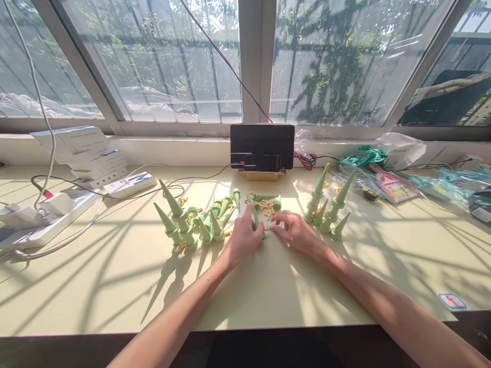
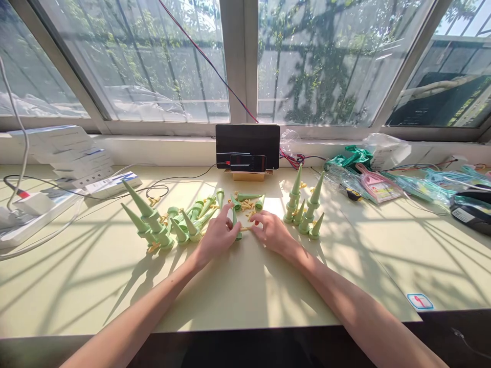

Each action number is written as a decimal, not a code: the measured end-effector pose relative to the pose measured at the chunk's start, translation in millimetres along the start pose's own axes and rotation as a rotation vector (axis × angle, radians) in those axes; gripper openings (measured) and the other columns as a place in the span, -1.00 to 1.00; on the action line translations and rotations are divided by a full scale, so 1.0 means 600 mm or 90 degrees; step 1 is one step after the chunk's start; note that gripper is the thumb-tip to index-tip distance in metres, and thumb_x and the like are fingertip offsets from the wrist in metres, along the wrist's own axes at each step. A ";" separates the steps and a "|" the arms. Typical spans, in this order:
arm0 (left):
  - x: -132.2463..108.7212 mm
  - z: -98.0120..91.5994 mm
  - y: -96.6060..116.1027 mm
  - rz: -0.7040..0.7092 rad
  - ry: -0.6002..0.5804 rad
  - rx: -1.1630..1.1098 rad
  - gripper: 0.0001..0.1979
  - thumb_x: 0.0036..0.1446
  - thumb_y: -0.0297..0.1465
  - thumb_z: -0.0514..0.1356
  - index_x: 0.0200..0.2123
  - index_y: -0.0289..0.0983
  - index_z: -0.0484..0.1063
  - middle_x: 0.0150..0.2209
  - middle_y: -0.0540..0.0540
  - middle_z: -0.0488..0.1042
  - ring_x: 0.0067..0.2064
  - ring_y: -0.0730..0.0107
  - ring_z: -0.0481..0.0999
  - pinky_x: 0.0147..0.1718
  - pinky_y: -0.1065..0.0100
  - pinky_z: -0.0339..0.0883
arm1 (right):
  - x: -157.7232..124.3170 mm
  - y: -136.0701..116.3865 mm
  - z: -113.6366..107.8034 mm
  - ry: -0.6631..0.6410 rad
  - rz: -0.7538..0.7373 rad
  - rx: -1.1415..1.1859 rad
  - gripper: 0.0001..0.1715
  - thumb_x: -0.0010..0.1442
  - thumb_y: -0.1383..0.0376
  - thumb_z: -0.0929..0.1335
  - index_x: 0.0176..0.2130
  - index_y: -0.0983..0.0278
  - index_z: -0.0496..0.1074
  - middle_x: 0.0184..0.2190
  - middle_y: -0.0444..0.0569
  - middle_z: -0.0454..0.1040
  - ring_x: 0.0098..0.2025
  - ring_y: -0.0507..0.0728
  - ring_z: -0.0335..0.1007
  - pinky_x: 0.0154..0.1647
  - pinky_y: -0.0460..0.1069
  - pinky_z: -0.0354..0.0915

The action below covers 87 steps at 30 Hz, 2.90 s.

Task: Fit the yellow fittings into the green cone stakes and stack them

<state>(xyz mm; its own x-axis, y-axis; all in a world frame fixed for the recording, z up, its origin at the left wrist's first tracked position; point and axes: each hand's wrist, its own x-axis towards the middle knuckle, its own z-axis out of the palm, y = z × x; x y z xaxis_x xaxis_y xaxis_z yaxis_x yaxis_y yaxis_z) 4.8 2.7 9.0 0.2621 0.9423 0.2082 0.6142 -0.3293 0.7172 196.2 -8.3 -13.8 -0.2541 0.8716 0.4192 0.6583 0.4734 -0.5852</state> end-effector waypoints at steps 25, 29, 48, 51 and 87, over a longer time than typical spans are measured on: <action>0.004 -0.005 0.006 0.020 0.183 -0.081 -0.82 0.24 -0.35 0.04 -0.21 -0.22 0.42 -0.60 0.10 0.29 -0.60 0.47 0.30 -0.52 0.41 0.15 | 0.008 -0.001 -0.012 0.107 0.073 -0.106 -0.73 0.26 0.42 0.26 -0.11 0.31 0.49 -0.23 0.03 0.48 -0.47 0.03 0.28 -0.34 -0.05 0.24; 0.005 -0.005 0.007 0.015 0.183 -0.103 -0.83 0.24 -0.37 0.04 -0.21 -0.22 0.42 -0.58 0.09 0.30 -0.60 0.48 0.29 -0.53 0.41 0.14 | 0.009 0.004 -0.009 0.105 0.068 -0.116 -0.68 0.24 0.46 0.25 -0.07 0.31 0.49 -0.16 0.06 0.49 -0.46 0.04 0.29 -0.31 -0.03 0.25; 0.012 -0.004 -0.019 0.011 0.066 -0.010 -0.74 0.09 -0.52 0.07 -0.16 -0.24 0.43 -0.23 -0.05 0.56 -0.51 0.50 0.36 -0.40 0.38 0.27 | 0.002 -0.012 0.007 0.065 0.008 -0.012 -0.69 0.21 0.36 0.34 -0.03 0.28 0.47 -0.24 -0.05 0.56 -0.45 0.02 0.30 -0.28 -0.03 0.28; 0.012 -0.004 -0.019 0.006 0.071 -0.012 -0.75 0.12 -0.48 0.07 -0.15 -0.24 0.44 -0.23 -0.06 0.55 -0.51 0.49 0.36 -0.40 0.38 0.28 | 0.003 -0.004 0.007 0.068 0.024 -0.010 -0.66 0.21 0.35 0.33 0.00 0.30 0.44 -0.22 -0.03 0.56 -0.43 0.04 0.33 -0.29 -0.03 0.28; -0.069 0.046 0.033 0.515 -0.066 0.089 -0.83 0.12 -0.59 -0.01 -0.45 -0.24 0.21 -0.60 0.09 0.11 -0.56 0.51 -0.11 -0.54 0.35 -0.16 | 0.169 -0.048 0.001 -0.189 0.153 -0.417 -0.79 0.18 0.49 0.31 -0.24 0.30 0.52 -0.24 0.16 0.54 -0.21 0.25 0.51 -0.34 -0.02 0.26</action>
<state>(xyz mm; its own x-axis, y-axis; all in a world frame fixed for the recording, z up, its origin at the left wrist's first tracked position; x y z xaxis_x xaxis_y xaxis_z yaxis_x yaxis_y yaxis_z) 26.9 -44.6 -3.8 0.7257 0.4035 0.5573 0.2922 -0.9140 0.2814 150.9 66.5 44.9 -0.1691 0.9828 0.0737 0.9825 0.1741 -0.0667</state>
